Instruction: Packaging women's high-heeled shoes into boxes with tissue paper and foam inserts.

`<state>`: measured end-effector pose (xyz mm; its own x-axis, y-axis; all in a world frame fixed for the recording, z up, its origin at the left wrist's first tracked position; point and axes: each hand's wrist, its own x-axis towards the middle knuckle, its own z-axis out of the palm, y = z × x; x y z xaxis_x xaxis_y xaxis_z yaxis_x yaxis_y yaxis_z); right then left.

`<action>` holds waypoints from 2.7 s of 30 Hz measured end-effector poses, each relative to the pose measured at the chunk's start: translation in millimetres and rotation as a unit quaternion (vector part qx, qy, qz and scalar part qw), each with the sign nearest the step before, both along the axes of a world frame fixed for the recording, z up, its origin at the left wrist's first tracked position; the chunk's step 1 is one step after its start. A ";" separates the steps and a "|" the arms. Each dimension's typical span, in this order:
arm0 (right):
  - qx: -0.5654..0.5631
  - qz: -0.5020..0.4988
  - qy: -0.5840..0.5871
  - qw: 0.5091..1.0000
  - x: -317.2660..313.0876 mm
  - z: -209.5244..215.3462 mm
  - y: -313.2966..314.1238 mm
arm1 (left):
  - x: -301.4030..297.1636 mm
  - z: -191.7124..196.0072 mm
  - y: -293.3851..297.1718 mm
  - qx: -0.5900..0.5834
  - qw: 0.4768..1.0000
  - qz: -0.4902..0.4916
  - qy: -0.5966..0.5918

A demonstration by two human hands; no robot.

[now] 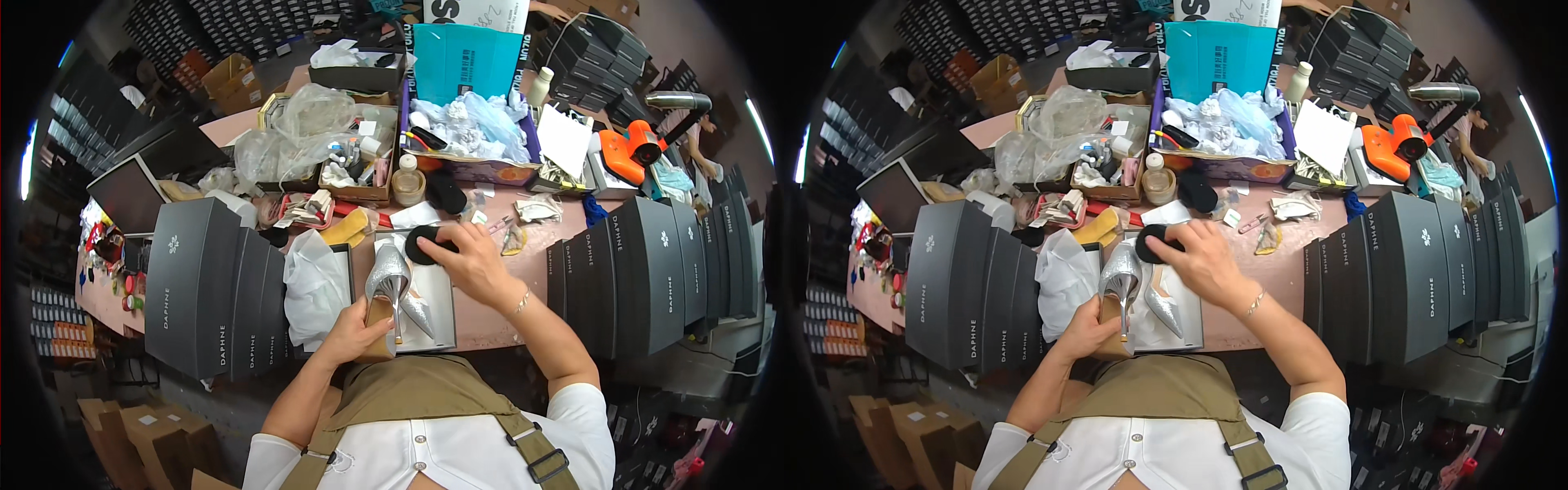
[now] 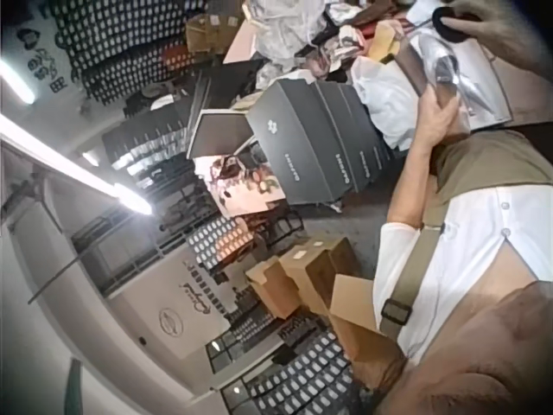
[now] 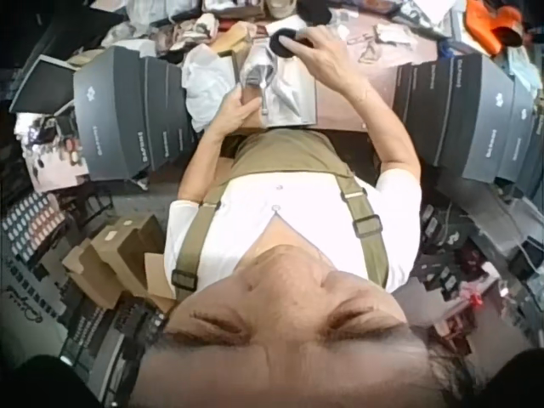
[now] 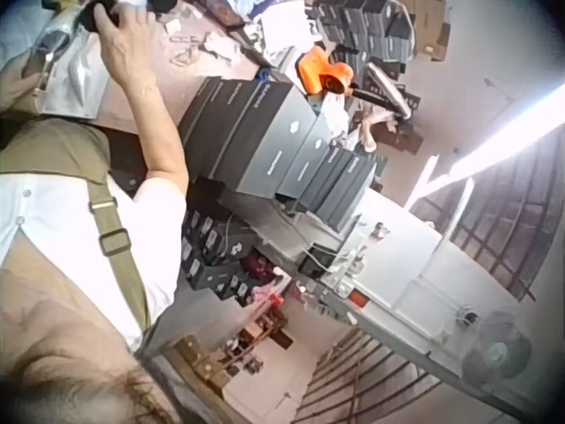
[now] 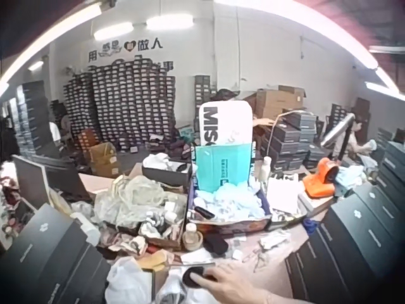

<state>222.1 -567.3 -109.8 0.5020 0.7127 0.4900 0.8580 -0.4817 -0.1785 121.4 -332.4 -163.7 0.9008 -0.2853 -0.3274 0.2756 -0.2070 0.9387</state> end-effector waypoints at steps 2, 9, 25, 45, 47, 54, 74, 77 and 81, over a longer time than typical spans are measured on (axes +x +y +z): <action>0.079 0.060 0.021 0.995 -39.0 8.5 14.4 | -1.9 -0.7 -3.4 -0.035 0.999 0.004 -0.003; 0.073 -0.276 0.185 0.940 -12.7 -172.8 -72.7 | -1.2 -18.6 5.9 -0.244 0.960 0.058 0.127; 0.304 -0.104 0.603 0.730 -18.4 -99.8 0.2 | -9.8 -42.8 23.7 -0.407 0.893 0.124 0.146; 0.097 0.025 0.790 0.604 -112.0 -100.4 -30.9 | 37.8 -120.3 133.3 0.341 0.915 0.205 0.068; 0.129 0.007 0.781 0.611 -116.6 -96.3 -26.5 | 34.8 -168.7 139.6 0.399 0.867 0.298 -0.007; 0.512 0.069 0.760 0.394 -137.3 -92.8 -27.8 | 69.6 -47.4 83.1 0.078 0.924 0.294 -0.233; 0.242 0.190 0.790 0.530 -195.0 -15.5 -66.0 | -17.7 12.6 -9.5 0.314 0.860 -0.142 -0.375; 0.190 0.230 0.770 0.565 -185.6 -47.8 -74.0 | -56.6 41.1 -10.5 0.374 0.859 -0.140 -0.321; 0.009 0.050 0.687 0.725 -193.8 -72.1 -81.7 | -107.7 26.5 -23.4 0.404 0.829 -0.183 -0.339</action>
